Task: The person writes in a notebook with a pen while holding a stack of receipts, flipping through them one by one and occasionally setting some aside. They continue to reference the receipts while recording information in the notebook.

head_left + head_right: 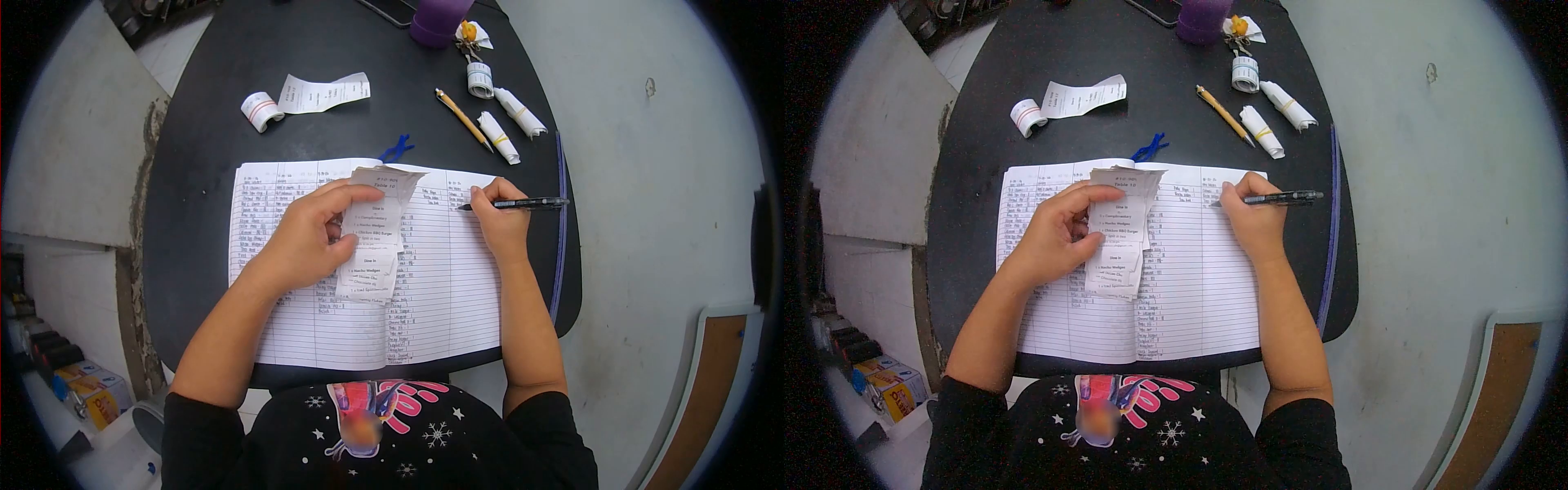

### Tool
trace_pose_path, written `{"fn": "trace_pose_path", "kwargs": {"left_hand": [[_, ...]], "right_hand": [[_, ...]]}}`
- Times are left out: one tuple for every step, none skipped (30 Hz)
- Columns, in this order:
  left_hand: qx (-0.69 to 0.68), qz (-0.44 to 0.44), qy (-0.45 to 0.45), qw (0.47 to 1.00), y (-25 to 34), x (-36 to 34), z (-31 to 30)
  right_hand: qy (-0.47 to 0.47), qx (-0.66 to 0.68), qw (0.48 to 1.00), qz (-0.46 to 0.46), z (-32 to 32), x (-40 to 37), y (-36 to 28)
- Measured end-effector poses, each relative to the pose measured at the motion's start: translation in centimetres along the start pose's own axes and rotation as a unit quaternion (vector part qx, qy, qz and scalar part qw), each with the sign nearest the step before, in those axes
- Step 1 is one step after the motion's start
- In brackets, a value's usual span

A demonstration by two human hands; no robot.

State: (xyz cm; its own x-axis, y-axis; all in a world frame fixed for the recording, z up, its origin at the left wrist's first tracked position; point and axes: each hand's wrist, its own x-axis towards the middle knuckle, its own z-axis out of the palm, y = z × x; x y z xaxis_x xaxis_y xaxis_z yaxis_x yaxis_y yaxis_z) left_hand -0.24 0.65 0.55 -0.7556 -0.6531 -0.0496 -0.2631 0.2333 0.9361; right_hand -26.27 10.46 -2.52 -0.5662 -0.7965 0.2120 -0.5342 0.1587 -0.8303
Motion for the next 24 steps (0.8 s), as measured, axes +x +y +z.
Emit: {"fn": "trace_pose_path", "kwargs": {"left_hand": [[0.001, 0.002, 0.0, 1.0, 0.02, 0.0, -0.04], [0.001, 0.004, 0.0, 1.0, 0.03, -0.01, -0.06], [0.004, 0.005, 0.001, 1.0, 0.03, -0.02, -0.07], [0.007, 0.006, 0.002, 1.0, 0.02, -0.04, -0.07], [0.01, 0.007, 0.003, 1.0, 0.02, -0.05, -0.06], [0.006, 0.005, 0.003, 1.0, 0.01, -0.05, -0.04], [0.002, 0.004, 0.003, 1.0, -0.03, -0.04, 0.0], [-0.002, 0.002, 0.003, 1.0, -0.03, -0.03, 0.02], [-0.002, -0.002, 0.001, 1.0, 0.03, -0.03, 0.02], [-0.002, -0.005, 0.0, 1.0, 0.13, -0.04, 0.0], [-0.003, -0.009, -0.001, 1.0, 0.19, -0.04, 0.0], [-0.003, -0.008, 0.0, 1.0, 0.19, -0.04, 0.01], [-0.003, -0.006, 0.0, 1.0, 0.18, -0.04, 0.02], [-0.003, -0.005, 0.001, 1.0, 0.17, -0.04, 0.03], [-0.003, -0.002, 0.003, 1.0, 0.16, -0.05, 0.04], [-0.003, 0.001, 0.004, 1.0, 0.14, -0.05, 0.04], [-0.004, 0.004, 0.005, 1.0, 0.12, -0.05, 0.04], [-0.002, 0.003, 0.005, 1.0, 0.09, -0.04, 0.04], [-0.001, 0.002, 0.004, 1.0, 0.07, -0.02, 0.04], [0.001, 0.002, 0.004, 1.0, 0.06, 0.0, 0.06], [-0.001, 0.0, 0.004, 1.0, 0.04, 0.0, 0.08], [-0.002, -0.001, 0.004, 1.0, 0.01, 0.0, 0.09], [-0.003, -0.002, 0.004, 1.0, 0.02, 0.0, 0.09], [0.001, -0.004, 0.002, 1.0, 0.09, 0.0, 0.06]], "right_hand": [[-0.001, -0.001, 1.0, 0.001, 0.01, 0.0, 0.03], [-0.001, 0.0, 1.0, -0.004, 0.04, -0.01, 0.08], [-0.001, 0.001, 1.0, -0.008, 0.06, -0.02, 0.13], [-0.001, 0.003, 1.0, -0.012, 0.08, -0.03, 0.16], [0.0, 0.002, 1.0, -0.007, 0.07, -0.02, 0.14], [0.0, 0.001, 1.0, -0.003, 0.05, -0.01, 0.11], [0.001, 0.001, 1.0, 0.002, 0.03, 0.0, 0.1], [0.001, 0.0, 1.0, 0.004, 0.02, 0.01, 0.11], [0.001, -0.001, 1.0, 0.006, 0.02, 0.02, 0.11], [0.001, -0.002, 1.0, 0.008, 0.02, 0.02, 0.1], [0.001, 0.0, 1.0, 0.008, 0.03, 0.0, 0.05], [0.0, 0.002, 1.0, 0.007, 0.03, -0.03, -0.06], [0.0, 0.005, 1.0, 0.007, 0.03, -0.05, -0.14], [0.0, 0.002, 1.0, 0.007, 0.03, -0.05, -0.17], [0.001, 0.0, 1.0, 0.007, 0.04, -0.05, -0.2], [0.001, -0.002, 1.0, 0.007, 0.06, -0.05, -0.21], [0.002, -0.001, 1.0, 0.004, 0.07, -0.03, -0.16], [0.003, 0.0, 1.0, 0.001, 0.08, -0.02, -0.01], [0.004, 0.001, 1.0, -0.002, 0.09, -0.02, 0.13], [0.006, 0.002, 1.0, -0.004, 0.11, -0.02, 0.26], [0.008, 0.003, 1.0, -0.005, 0.13, -0.02, 0.39], [0.011, 0.004, 1.0, -0.007, 0.12, -0.02, 0.45], [0.007, 0.003, 1.0, -0.009, 0.07, 0.0, 0.45], [0.004, 0.003, 1.0, -0.012, 0.02, 0.01, 0.44]]}}
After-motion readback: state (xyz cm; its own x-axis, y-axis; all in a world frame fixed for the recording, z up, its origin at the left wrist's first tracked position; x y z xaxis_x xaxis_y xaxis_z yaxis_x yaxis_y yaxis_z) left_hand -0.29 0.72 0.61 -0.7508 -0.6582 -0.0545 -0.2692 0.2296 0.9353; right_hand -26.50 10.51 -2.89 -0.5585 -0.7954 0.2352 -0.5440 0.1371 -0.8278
